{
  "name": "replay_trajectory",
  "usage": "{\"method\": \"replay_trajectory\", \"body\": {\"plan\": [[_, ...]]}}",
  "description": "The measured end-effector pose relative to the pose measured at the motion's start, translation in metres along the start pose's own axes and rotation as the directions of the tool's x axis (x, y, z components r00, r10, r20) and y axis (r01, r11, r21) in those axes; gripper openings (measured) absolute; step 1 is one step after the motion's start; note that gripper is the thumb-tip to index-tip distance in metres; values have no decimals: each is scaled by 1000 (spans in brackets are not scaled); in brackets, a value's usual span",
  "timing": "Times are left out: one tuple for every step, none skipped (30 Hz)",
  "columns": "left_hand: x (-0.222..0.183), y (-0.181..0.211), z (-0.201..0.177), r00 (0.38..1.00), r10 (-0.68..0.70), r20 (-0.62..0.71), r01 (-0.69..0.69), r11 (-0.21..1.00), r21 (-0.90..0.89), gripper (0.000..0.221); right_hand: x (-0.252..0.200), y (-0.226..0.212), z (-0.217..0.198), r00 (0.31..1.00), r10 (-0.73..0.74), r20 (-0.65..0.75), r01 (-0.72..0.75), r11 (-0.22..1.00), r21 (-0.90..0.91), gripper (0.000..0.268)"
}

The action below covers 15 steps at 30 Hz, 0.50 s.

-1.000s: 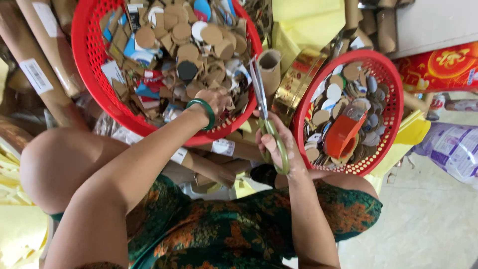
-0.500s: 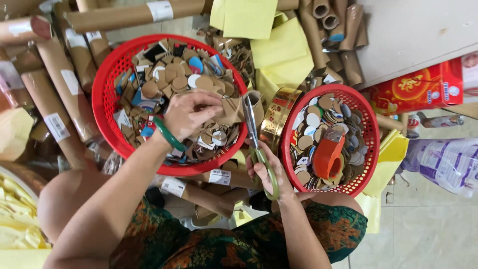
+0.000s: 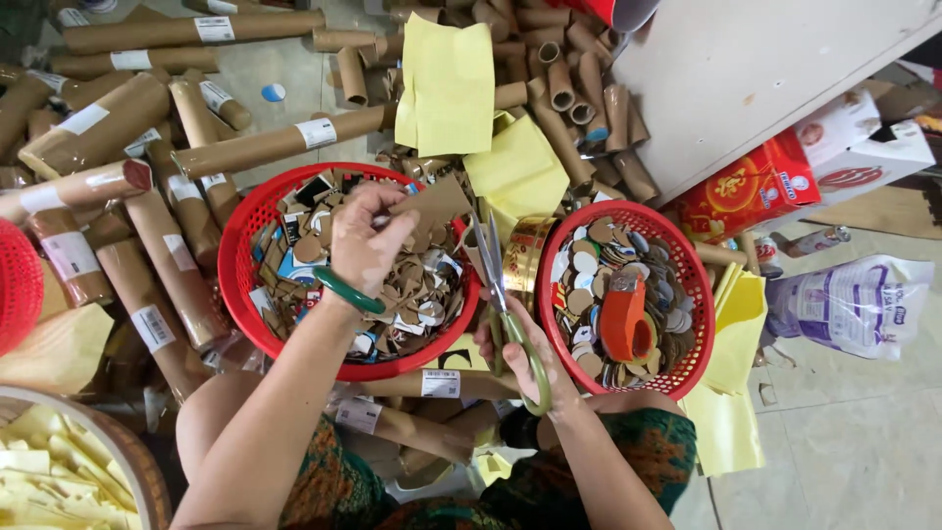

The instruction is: Cutting and sorting small cardboard scraps into baskets.

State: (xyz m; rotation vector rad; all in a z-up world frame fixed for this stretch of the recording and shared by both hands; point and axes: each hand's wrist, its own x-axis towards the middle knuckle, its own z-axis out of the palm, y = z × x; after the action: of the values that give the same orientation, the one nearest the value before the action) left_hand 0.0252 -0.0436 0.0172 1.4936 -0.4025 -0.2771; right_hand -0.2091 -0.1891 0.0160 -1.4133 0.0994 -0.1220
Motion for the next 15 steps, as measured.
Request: {"method": "replay_trajectory", "body": {"plan": [[0, 2, 2, 1000, 5, -4, -5, 1000, -2, 21, -2, 1, -3, 1000, -3, 4, 3, 1000, -4, 105], [0, 5, 1, 978, 200, -61, -197, 979, 57, 19, 0, 2, -7, 1000, -25, 1, 25, 998, -51, 104], [1, 7, 1, 915, 389, -102, -375, 918, 130, 17, 3, 4, -10, 999, -47, 0, 47, 994, -99, 102], [-3, 12, -1, 910, 395, -124, -376, 915, 148, 17, 8, 1, -11, 998, -49, 28, 51, 994, -93, 102], [-7, 17, -2, 861, 495, -121, -464, 860, 212, 17, 15, -1, -11, 997, -67, 26, 68, 997, -26, 102], [-9, 22, -3, 806, 583, -100, -542, 795, 270, 17, 20, -4, -9, 997, -82, 14, 81, 996, 42, 101], [-12, 24, -3, 804, 585, -108, -538, 793, 286, 17, 25, 0, -8, 996, -81, 31, 80, 996, 50, 101], [-8, 28, 4, 892, 415, -180, -384, 905, 184, 18, 30, 2, -12, 994, -80, 71, 76, 995, 58, 102], [-3, 32, 10, 948, 225, -225, -215, 974, 69, 19, 38, 3, -16, 991, -78, 112, 71, 995, 66, 104], [-5, 35, 12, 948, 231, -219, -220, 973, 74, 19, 43, 9, -17, 990, -86, 109, 79, 994, 71, 104], [-6, 37, 13, 974, 36, -223, -88, 969, -231, 20, 50, 17, -18, 987, -64, 145, 51, 995, 91, 104], [-6, 39, 16, 975, -152, -162, 49, 860, -508, 21, 56, 26, -21, 983, -47, 176, 28, 993, 112, 103], [-5, 34, 17, 978, -143, -154, 48, 865, -499, 21, 65, 33, -20, 984, -61, 169, 41, 992, 120, 103], [-8, 26, 18, 978, -160, -134, 57, 823, -565, 23, 69, 41, -18, 981, -79, 179, 57, 991, 125, 103], [-11, 17, 18, 978, -177, -113, 67, 776, -628, 25, 73, 51, -16, 977, -98, 190, 74, 989, 130, 104]]}}
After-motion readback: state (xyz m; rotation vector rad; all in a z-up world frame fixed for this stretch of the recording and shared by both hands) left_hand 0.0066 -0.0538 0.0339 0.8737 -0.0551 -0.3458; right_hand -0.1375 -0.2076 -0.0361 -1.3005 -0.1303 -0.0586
